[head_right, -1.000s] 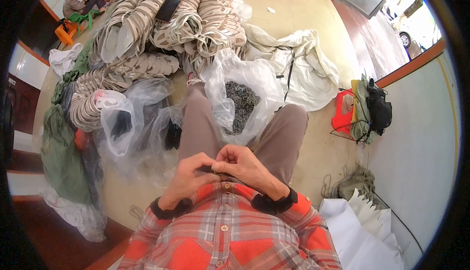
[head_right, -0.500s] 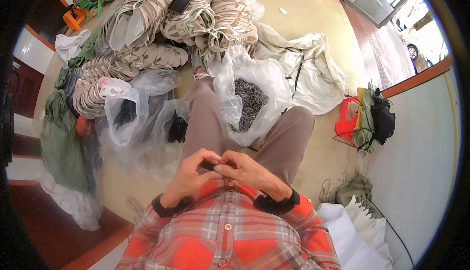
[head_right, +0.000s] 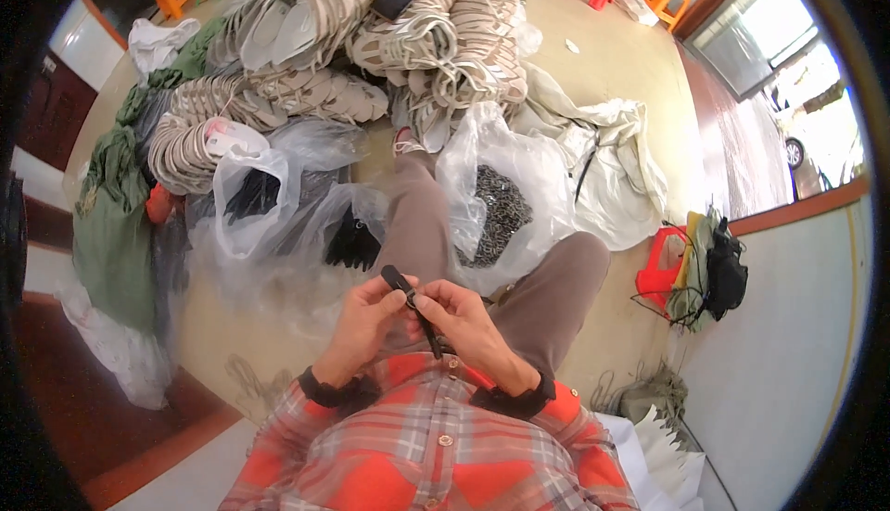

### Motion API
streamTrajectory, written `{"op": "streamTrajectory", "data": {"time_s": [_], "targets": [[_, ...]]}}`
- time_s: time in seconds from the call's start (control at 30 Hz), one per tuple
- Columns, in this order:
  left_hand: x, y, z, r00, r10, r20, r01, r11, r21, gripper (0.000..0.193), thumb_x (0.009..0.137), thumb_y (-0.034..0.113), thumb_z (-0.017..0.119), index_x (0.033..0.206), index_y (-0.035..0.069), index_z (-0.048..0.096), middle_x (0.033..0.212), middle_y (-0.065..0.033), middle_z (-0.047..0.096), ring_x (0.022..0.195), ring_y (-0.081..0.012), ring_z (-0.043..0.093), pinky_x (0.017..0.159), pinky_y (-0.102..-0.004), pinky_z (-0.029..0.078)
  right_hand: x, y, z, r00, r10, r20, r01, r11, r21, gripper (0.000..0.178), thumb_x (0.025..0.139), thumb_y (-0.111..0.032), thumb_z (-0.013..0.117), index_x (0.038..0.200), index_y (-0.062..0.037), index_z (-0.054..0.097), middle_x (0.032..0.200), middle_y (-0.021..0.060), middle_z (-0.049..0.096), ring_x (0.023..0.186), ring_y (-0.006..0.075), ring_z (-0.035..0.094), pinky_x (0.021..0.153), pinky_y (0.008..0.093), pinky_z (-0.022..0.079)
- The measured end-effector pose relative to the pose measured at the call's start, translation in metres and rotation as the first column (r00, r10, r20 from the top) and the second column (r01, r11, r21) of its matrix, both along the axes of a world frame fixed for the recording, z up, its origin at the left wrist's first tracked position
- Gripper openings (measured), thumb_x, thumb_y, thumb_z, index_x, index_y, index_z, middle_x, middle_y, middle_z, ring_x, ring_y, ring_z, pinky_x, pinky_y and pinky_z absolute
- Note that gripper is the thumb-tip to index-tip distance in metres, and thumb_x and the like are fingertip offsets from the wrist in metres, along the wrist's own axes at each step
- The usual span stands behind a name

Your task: Assembling black plastic buckles or fasteners onto shoe components while sitting in a factory setting.

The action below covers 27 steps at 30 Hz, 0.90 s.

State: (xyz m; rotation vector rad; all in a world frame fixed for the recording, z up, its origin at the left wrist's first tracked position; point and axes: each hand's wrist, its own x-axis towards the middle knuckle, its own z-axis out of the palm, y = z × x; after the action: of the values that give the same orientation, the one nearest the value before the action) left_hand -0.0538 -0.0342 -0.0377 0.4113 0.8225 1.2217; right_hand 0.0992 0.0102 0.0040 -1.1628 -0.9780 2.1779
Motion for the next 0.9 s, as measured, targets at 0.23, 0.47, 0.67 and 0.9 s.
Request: {"op": "streamTrajectory", "data": {"time_s": [0.23,0.47,0.67,0.9], "targets": [[-0.021,0.007,-0.023,0.972,0.191,0.140,-0.173,0.976,-0.132,0.025,0.090,0.013,0.052,0.111,0.001,0.056,0.089,-0.0010,0.057,0.079,-0.0104,0.054,0.067,-0.0230,0.045,-0.040,0.014,-0.038,0.973,0.062,0.224,-0.112,0.970,0.217,0.019,0.088,-0.010,0.055,0.099,0.0058,0.052,0.085,0.0096,0.062,0.078,0.0138,0.061,0.072,0.0250,0.049],[-0.130,0.036,-0.185,0.881,0.198,-0.429,-0.362,0.867,-0.342,0.015,0.088,0.016,0.054,0.094,0.003,0.056,0.077,-0.0069,0.060,0.068,-0.0115,0.059,0.056,-0.0251,0.049,-0.033,0.028,-0.037,0.925,0.208,0.318,-0.216,0.976,-0.011,0.023,0.088,-0.008,0.052,0.107,0.0052,0.052,0.095,0.0103,0.063,0.089,0.0158,0.060,0.079,0.0278,0.047],[-0.157,0.100,-0.320,0.043,-0.026,-0.999,-0.206,0.978,-0.034,0.023,0.079,0.012,0.059,0.098,-0.001,0.059,0.084,-0.0191,0.062,0.079,-0.0327,0.061,0.068,-0.0409,0.049,-0.025,0.051,-0.045,0.902,0.144,0.408,-0.109,0.988,-0.107,0.021,0.088,-0.008,0.051,0.103,0.0071,0.054,0.090,0.0125,0.064,0.082,0.0157,0.061,0.074,0.0258,0.048],[-0.176,0.116,-0.321,0.008,0.072,-0.997,-0.396,0.916,0.063,0.019,0.081,0.005,0.052,0.098,0.000,0.059,0.097,-0.0210,0.060,0.093,-0.0365,0.056,0.079,-0.0423,0.044,-0.034,0.064,-0.052,0.901,0.096,0.424,-0.054,0.993,-0.109,0.021,0.087,-0.009,0.053,0.101,0.0069,0.055,0.085,0.0120,0.063,0.077,0.0162,0.060,0.072,0.0267,0.048]]}}
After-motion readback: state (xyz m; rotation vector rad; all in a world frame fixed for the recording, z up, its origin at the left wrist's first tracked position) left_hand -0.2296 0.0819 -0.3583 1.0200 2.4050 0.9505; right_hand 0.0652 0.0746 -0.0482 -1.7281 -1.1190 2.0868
